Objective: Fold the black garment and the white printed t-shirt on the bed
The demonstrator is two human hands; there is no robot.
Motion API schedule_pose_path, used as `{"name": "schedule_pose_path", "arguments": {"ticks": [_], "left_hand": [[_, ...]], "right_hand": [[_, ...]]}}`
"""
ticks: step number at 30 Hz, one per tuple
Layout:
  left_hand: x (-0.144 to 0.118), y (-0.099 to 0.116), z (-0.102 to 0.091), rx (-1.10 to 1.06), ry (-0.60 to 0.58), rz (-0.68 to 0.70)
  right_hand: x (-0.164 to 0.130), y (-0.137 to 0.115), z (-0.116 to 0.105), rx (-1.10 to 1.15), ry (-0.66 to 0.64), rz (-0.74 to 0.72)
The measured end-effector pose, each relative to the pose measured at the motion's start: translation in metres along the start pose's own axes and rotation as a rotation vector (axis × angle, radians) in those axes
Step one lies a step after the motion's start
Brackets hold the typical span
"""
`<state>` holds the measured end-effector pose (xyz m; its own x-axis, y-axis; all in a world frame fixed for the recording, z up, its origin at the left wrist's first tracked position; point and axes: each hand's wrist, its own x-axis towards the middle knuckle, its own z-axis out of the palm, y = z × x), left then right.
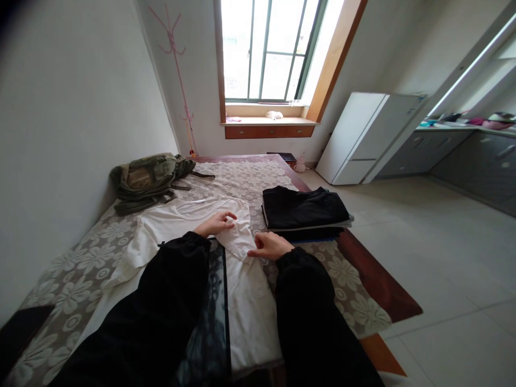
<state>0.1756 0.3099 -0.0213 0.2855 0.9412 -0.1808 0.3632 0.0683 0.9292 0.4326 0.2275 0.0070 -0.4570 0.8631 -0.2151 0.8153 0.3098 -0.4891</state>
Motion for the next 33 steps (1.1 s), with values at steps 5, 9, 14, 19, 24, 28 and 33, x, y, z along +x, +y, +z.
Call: {"name": "schedule_pose_path", "arguments": {"ticks": [5,9,14,19,24,28,33], "left_hand": [[0.001,-0.005,0.007,0.009,0.025,0.028],[0.0,-0.008,0.007,-0.007,0.019,0.028],[0.001,-0.007,0.006,-0.025,0.004,0.031],[-0.001,-0.004,0.005,0.018,0.03,0.039],[-0.006,-0.002,0.008,0.041,0.038,0.035],[-0.005,-0.003,0.015,0.043,0.103,0.036],[-0.006,0.004,0.013,0.089,0.14,0.064]], "right_hand": [[-0.005,0.016,-0.001,0.106,-0.245,0.092],[-0.009,0.019,-0.003,0.15,-0.267,0.136],[-0.008,0.017,-0.003,0.151,-0.2,0.167],[-0.007,0.02,0.001,0.257,-0.308,0.144],[-0.007,0.026,0.002,0.317,-0.329,0.216],[-0.007,0.029,0.001,0.37,-0.339,0.254],[-0.008,0.03,-0.002,0.382,-0.338,0.253]]}}
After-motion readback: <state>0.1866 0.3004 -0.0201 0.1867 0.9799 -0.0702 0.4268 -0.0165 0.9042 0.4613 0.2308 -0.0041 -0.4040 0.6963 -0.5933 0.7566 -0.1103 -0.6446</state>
